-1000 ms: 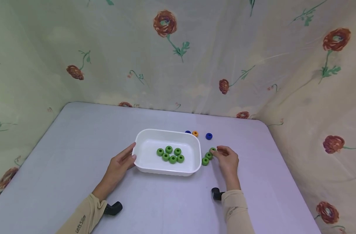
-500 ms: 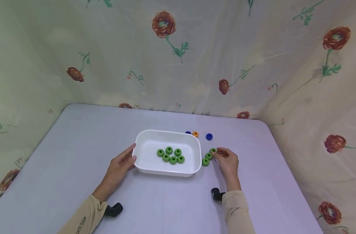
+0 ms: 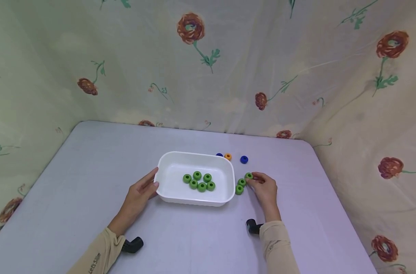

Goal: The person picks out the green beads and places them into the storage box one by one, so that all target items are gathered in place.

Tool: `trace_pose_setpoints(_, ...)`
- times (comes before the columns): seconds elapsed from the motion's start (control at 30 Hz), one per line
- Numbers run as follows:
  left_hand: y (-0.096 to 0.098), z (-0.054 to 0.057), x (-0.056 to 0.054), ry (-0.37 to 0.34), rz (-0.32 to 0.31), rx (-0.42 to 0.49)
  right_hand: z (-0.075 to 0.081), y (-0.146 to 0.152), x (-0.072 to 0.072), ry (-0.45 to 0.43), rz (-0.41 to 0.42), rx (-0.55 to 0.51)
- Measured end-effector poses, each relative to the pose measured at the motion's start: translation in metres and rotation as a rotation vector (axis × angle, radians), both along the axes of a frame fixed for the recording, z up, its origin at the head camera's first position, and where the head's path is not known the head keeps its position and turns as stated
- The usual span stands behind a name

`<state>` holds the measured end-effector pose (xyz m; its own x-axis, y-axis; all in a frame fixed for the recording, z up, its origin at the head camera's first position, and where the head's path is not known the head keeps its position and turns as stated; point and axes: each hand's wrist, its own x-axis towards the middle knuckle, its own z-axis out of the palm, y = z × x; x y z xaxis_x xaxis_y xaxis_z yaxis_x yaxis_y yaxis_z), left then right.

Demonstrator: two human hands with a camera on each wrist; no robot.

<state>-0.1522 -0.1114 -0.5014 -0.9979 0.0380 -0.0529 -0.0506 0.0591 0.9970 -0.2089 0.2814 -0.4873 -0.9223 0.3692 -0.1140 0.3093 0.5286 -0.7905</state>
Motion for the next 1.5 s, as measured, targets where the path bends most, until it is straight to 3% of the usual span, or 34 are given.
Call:
trace_pose_setpoints(0.37,-0.001,0.002,0.002,-0.001,-0.002,0.011,-0.003,-0.002,-0.002,0.024,0.004,0.048)
trace_pose_setpoints(0.93,0.000,0.001,0.000,-0.007,-0.008,0.017,-0.002,-0.001,-0.001,0.001,-0.029,0.021)
trace_pose_setpoints(1.23,-0.001,0.000,-0.001,0.015,-0.019,0.004,0.019,-0.011,0.002,0.038,-0.011,0.018)
trace_pose_setpoints(1.5,-0.003,0.000,0.000,0.003,-0.025,0.022,0.048,-0.045,0.007,0.100,0.080,0.071)
